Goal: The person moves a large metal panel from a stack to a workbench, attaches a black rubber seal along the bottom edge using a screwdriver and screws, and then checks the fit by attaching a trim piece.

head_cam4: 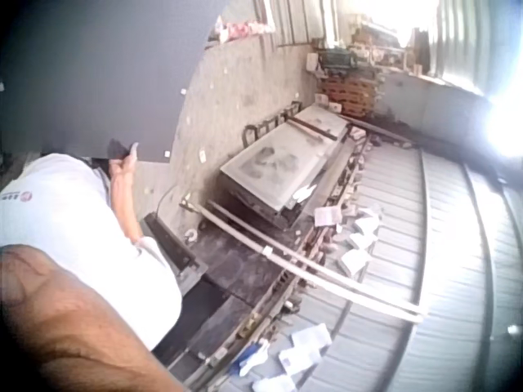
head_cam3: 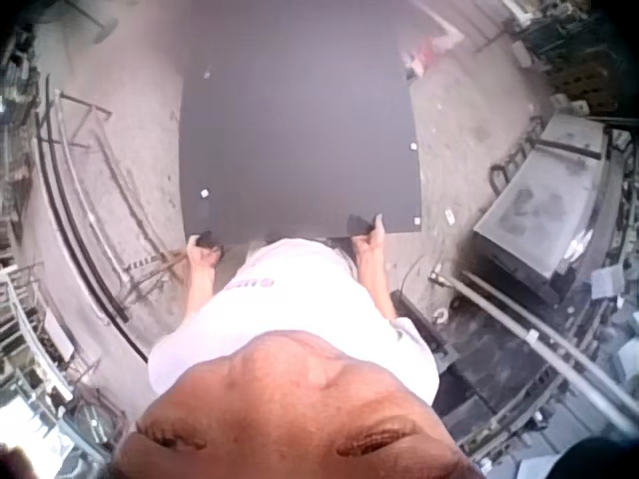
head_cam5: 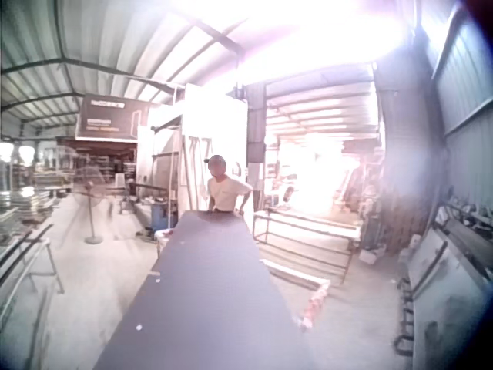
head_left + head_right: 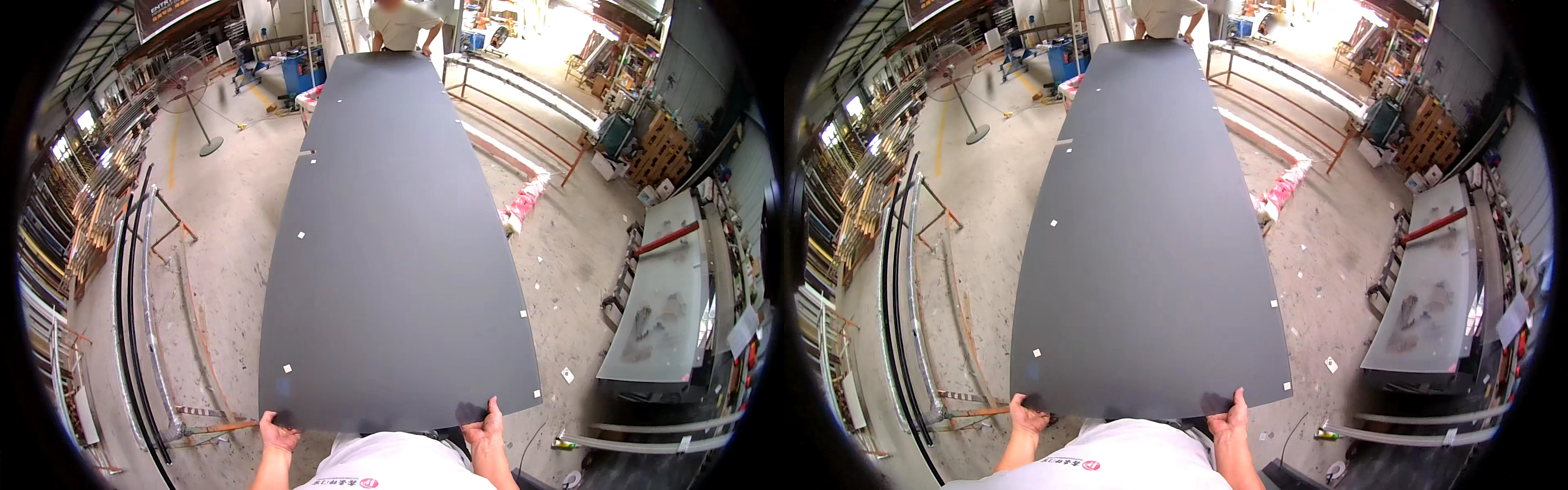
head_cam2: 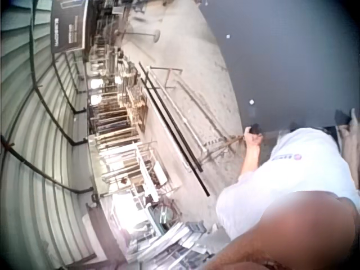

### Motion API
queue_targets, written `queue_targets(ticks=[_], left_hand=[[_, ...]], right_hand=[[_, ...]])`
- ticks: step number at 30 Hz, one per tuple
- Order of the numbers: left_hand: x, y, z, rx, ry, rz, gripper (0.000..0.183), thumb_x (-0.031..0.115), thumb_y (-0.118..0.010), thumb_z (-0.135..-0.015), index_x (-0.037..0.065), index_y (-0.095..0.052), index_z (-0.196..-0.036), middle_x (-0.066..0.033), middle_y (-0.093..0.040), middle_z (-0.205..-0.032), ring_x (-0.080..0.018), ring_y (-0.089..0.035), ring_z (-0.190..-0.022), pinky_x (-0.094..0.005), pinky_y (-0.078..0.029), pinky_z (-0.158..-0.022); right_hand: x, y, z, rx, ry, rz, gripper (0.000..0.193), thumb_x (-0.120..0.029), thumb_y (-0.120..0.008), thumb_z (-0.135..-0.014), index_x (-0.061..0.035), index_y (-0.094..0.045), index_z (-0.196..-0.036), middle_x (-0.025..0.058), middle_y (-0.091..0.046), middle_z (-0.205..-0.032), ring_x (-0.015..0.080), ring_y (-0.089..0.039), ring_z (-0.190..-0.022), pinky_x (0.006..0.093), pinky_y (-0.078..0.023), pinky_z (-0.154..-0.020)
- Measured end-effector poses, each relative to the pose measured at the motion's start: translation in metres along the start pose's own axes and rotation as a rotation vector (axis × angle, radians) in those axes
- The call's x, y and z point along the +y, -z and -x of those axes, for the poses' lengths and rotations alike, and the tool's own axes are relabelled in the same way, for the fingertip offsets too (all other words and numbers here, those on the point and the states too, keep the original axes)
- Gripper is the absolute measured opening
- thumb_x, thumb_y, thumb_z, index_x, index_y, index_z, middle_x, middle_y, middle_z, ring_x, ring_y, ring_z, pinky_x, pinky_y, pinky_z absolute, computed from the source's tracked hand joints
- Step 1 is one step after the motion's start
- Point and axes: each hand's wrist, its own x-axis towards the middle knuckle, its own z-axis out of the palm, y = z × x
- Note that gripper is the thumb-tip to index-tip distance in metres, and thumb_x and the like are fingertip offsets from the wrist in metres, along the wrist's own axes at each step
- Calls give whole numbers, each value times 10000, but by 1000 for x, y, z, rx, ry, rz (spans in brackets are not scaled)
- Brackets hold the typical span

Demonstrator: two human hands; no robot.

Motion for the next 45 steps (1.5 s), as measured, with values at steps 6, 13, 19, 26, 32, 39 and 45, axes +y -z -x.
queue_targets(ticks=[6, 13, 19, 26, 32, 39, 45], left_hand=[[-90, -47, -67, 288, 24, 25, 276, 376, -509, -820, 165, -616, -964, 27, -670, -864, -155, -557, -668, -290, -326, -515], [-209, -149, -130, 352, 114, 295, 259, 336, -478, -856, 135, -555, -1001, -11, -612, -849, -165, -490, -626, -286, -321, -487], [-277, -248, -180, 349, 72, 376, 248, 301, -456, -856, 115, -537, -1000, -27, -598, -867, -169, -463, -626, -296, -320, -509], [-334, -345, -205, 369, 30, 368, 280, 323, -477, -844, 121, -548, -1024, -17, -608, -909, -167, -471, -657, -295, -328, -518], [-412, -426, -228, 424, -75, 385, 277, 317, -474, -847, 133, -564, -1033, -11, -624, -929, -159, -469, -653, -283, -338, -525], [-531, -520, -272, 406, -135, 399, 284, 316, -518, -804, 121, -547, -1009, -28, -588, -925, -179, -450, -671, -302, -360, -560], [-607, -601, -302, 445, -64, 447, 297, 311, -573, -765, 89, -520, -954, -62, -522, -898, -216, -433, -695, -328, -395, -608]], right_hand=[[-90, -61, -69, 19, -11, 100, 470, -468, -482, -994, -74, -548, -1242, 101, -613, -1214, 319, -603, -1081, 508, -488, -954], [-217, -159, -154, 44, 99, 324, 443, -429, -525, -988, -47, -542, -1212, 108, -612, -1198, 306, -618, -1054, 503, -525, -918], [-307, -230, -272, 61, 30, 351, 436, -468, -503, -988, -94, -568, -1202, 72, -624, -1174, 290, -628, -1026, 495, -524, -919], [-392, -311, -352, 103, 5, 403, 414, -421, -500, -1003, -56, -549, -1194, 112, -627, -1159, 307, -645, -992, 510, -563, -848], [-473, -367, -415, 155, -40, 510, 433, -411, -500, -1006, -32, -539, -1212, 117, -616, -1201, 318, -642, -1031, 556, -547, -860], [-603, -413, -525, 181, -55, 605, 458, -423, -463, -1019, -74, -512, -1311, 83, -582, -1302, 290, -616, -1107, 535, -516, -915], [-690, -449, -605, 100, -113, 637, 416, -436, -450, -1020, -96, -560, -1232, 67, -642, -1188, 260, -640, -1033, 465, -531, -916]])
